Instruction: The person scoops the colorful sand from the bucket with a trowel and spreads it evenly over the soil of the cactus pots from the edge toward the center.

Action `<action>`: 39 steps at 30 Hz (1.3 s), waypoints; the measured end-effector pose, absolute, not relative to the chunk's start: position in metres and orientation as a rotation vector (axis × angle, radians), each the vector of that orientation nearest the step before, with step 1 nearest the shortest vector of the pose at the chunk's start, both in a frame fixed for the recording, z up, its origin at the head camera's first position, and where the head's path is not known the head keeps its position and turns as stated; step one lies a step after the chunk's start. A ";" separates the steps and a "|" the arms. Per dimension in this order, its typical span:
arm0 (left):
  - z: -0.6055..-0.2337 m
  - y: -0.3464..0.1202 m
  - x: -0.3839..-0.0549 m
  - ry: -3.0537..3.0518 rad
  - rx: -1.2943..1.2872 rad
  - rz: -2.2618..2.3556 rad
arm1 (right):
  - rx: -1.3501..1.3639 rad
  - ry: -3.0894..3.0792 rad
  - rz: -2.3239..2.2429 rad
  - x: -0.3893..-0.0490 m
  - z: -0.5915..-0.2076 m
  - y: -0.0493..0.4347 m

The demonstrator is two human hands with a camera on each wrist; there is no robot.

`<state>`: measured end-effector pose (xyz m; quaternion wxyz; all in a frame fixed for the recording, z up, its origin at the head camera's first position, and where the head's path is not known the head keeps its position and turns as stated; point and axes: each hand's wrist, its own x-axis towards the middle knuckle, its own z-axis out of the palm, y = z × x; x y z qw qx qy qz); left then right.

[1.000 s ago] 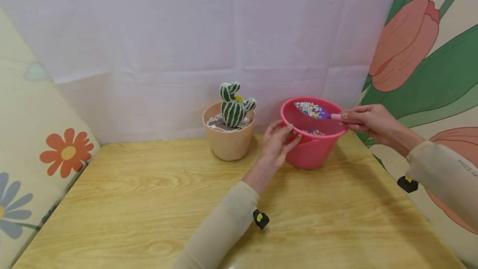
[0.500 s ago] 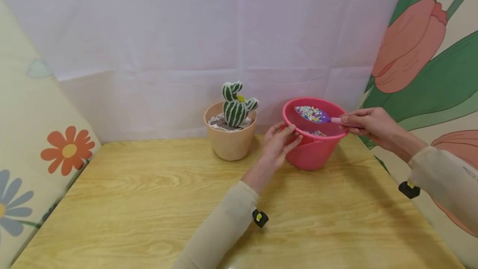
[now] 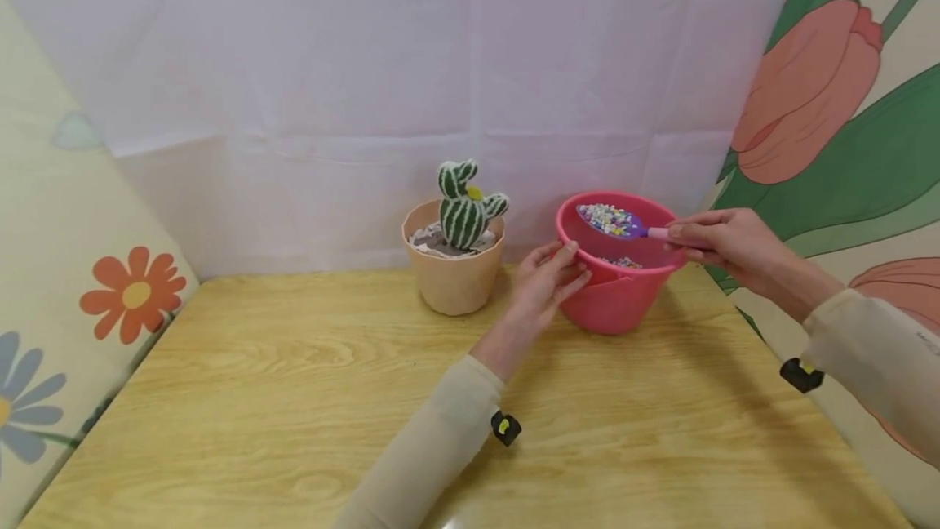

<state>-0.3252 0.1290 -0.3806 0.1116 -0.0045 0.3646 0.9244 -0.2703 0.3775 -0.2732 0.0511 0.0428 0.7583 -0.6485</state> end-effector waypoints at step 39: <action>-0.373 0.017 -0.298 2.146 0.569 2.696 | -0.035 2.263 -1.956 -0.263 -0.273 0.322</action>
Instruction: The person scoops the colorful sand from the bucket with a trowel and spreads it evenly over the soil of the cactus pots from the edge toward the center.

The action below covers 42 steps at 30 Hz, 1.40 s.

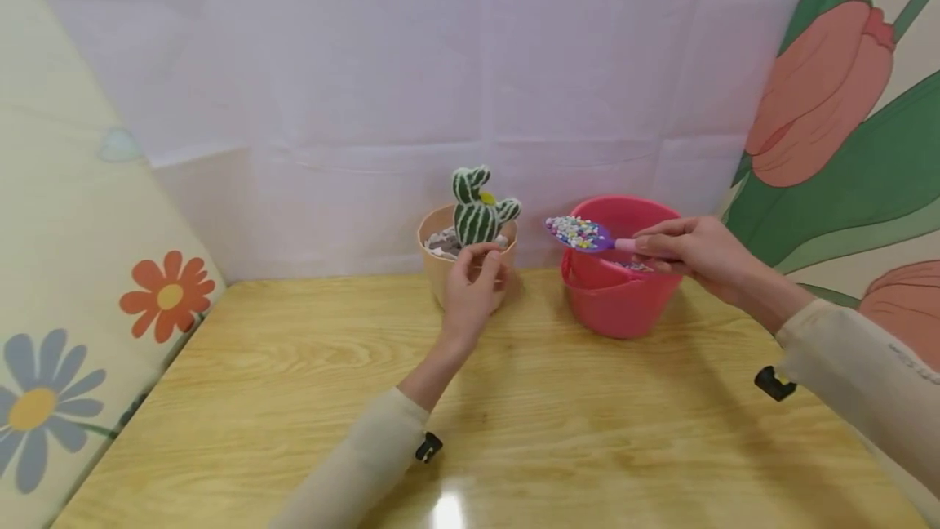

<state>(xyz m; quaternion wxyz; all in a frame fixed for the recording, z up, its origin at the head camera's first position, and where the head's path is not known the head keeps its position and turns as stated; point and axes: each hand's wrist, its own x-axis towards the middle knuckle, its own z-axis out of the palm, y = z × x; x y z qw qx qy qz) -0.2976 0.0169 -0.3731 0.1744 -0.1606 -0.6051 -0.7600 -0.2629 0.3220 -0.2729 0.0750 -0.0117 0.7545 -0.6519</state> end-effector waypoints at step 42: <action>-0.388 -0.070 -0.362 -2.051 -0.188 -1.650 | -0.045 2.187 -1.928 -0.285 -0.278 0.280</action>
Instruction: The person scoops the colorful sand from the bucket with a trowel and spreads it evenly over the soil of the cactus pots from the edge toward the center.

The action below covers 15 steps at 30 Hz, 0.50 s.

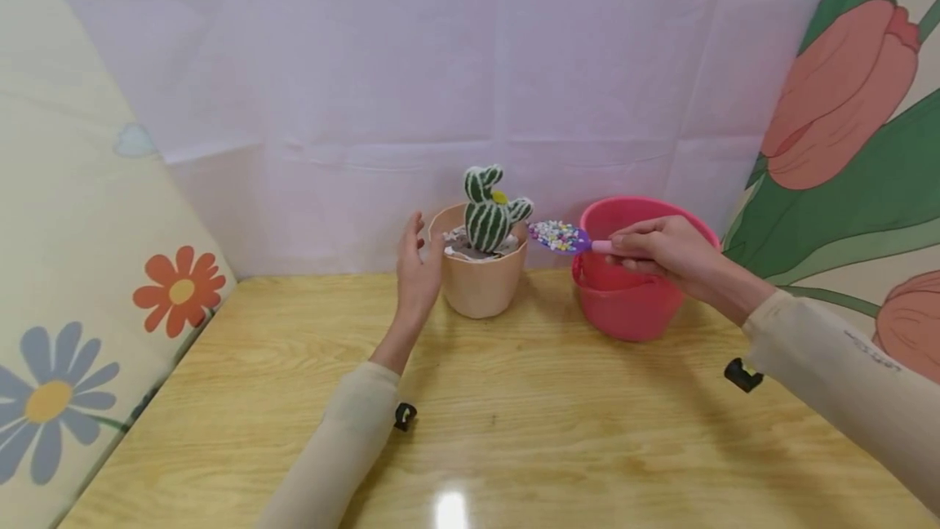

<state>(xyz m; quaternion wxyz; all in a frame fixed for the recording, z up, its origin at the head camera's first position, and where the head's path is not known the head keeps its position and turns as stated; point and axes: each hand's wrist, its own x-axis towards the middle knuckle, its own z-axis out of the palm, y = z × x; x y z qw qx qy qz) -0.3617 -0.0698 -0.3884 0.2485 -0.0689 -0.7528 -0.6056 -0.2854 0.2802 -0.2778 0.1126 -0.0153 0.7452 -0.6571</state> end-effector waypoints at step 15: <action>-0.394 -0.068 -0.365 -2.039 -0.210 -1.835 | -0.043 2.209 -1.910 -0.291 -0.276 0.272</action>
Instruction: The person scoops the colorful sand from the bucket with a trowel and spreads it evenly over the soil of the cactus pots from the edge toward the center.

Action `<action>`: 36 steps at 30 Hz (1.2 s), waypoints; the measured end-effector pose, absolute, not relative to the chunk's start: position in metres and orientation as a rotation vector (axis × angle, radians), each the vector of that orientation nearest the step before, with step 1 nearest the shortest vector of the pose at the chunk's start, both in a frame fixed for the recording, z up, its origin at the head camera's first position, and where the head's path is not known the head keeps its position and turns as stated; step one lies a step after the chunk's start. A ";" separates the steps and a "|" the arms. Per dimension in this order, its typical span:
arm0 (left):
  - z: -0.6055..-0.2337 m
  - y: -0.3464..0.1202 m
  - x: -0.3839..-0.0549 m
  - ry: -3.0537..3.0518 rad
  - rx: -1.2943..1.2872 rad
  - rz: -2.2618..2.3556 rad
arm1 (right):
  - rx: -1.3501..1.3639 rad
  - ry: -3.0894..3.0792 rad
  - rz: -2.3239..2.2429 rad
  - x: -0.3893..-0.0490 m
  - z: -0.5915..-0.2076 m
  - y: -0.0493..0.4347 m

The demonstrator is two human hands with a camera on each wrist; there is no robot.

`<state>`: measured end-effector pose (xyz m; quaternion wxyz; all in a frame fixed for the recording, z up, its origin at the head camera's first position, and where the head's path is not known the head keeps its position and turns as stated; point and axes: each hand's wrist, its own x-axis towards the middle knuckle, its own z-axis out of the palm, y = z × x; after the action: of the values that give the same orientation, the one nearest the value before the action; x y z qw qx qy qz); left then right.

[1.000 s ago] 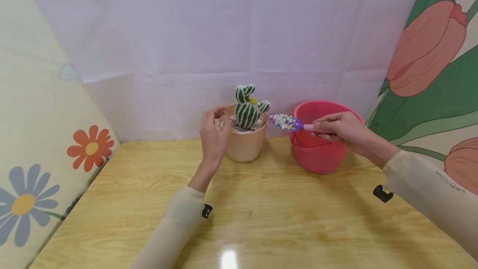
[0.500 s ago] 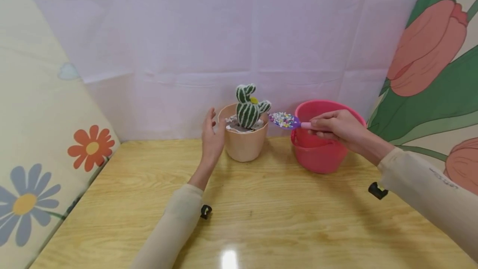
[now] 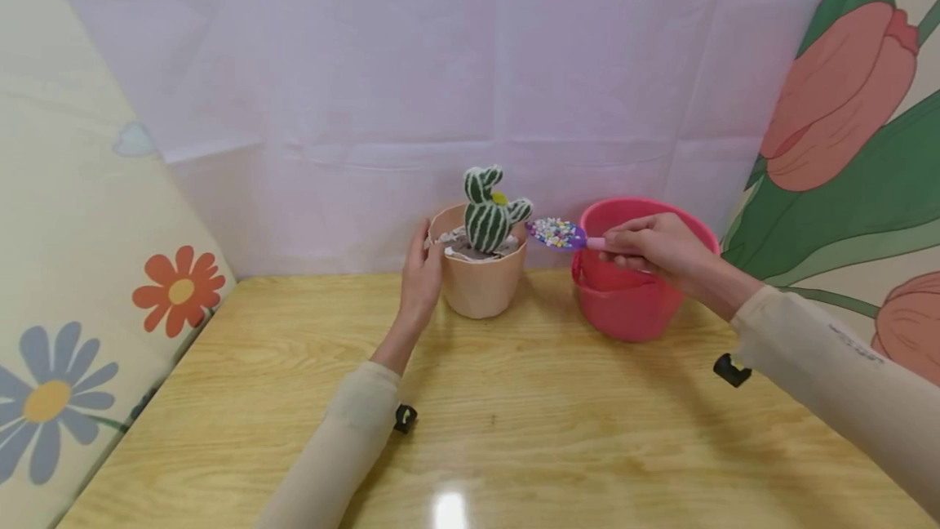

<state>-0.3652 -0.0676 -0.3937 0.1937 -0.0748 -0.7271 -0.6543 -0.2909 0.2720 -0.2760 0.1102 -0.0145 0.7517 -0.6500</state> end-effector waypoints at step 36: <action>-0.395 -0.062 -0.365 -2.047 -0.185 -1.814 | -0.046 2.254 -1.947 -0.321 -0.278 0.240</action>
<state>-0.3651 -0.0622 -0.3950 0.1986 -0.0662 -0.7319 -0.6485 -0.3213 0.2400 -0.2778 0.0813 -0.0154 0.7542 -0.6514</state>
